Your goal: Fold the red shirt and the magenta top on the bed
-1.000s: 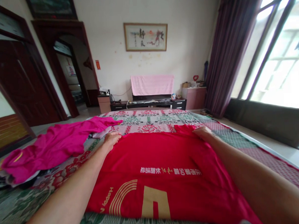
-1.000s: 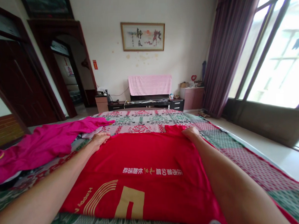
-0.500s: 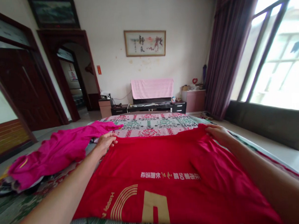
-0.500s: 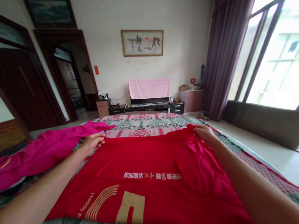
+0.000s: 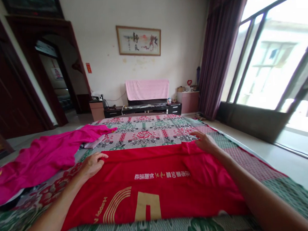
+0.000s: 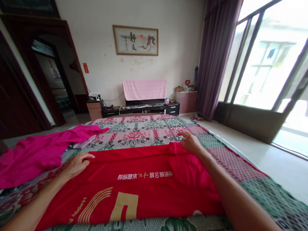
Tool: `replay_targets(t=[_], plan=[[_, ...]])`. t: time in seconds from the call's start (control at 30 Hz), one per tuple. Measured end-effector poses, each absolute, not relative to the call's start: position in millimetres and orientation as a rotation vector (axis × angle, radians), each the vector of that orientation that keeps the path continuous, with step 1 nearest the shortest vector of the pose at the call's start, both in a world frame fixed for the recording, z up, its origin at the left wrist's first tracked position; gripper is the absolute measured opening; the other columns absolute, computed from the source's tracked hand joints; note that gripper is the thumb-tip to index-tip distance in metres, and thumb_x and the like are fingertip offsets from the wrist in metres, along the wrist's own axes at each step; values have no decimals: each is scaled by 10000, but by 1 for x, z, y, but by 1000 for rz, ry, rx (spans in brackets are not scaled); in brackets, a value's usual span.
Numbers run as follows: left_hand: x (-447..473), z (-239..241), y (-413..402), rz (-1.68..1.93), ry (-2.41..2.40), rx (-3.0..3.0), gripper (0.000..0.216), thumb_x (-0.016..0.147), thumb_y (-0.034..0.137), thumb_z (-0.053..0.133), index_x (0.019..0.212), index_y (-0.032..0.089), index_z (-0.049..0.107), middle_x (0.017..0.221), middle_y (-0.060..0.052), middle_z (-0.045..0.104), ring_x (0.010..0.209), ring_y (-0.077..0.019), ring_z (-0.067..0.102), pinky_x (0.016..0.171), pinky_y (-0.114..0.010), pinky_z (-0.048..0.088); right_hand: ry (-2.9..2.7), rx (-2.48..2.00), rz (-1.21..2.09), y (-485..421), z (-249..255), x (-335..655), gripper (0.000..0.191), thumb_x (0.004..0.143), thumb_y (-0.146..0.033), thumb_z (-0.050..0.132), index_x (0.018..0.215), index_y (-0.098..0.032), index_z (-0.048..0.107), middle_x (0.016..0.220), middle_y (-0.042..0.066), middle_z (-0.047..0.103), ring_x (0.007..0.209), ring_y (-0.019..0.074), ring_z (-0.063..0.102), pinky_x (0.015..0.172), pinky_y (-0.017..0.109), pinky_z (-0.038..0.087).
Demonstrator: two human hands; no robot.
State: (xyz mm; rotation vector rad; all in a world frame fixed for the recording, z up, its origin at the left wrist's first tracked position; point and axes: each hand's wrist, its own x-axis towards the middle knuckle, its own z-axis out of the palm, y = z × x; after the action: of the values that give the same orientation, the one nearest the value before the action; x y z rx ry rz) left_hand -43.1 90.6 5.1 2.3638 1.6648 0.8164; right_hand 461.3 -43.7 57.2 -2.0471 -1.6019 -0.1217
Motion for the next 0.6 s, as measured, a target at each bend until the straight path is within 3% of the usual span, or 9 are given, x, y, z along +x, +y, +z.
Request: replay_targets(t=[0.17, 0.4, 0.6], plan=[[-49, 4, 93, 760, 1618, 2400, 342, 644, 214, 437, 848, 231, 711, 967, -6, 699, 919, -180, 630, 872, -236, 437, -1792, -2111, -99, -34, 31, 452, 591, 706, -141, 475, 1296, -162, 493, 1231, 107, 601, 1085, 252, 557, 898, 343, 408], [-47, 4, 90, 760, 1565, 2535, 291, 652, 188, 423, 776, 217, 684, 895, -9, 695, 865, -163, 633, 841, -228, 447, -1841, -2058, -256, -33, 25, 460, 310, 695, -200, 498, 925, -240, 704, 961, 36, 685, 874, 201, 616, 782, 279, 434], [-49, 6, 90, 745, 1563, 2539, 266, 648, 157, 439, 762, 218, 672, 884, 6, 694, 847, -154, 636, 813, -219, 455, -1828, -1956, -193, -45, 57, 463, 290, 691, -189, 477, 854, -225, 714, 801, 13, 715, 739, 164, 624, 680, 236, 436]])
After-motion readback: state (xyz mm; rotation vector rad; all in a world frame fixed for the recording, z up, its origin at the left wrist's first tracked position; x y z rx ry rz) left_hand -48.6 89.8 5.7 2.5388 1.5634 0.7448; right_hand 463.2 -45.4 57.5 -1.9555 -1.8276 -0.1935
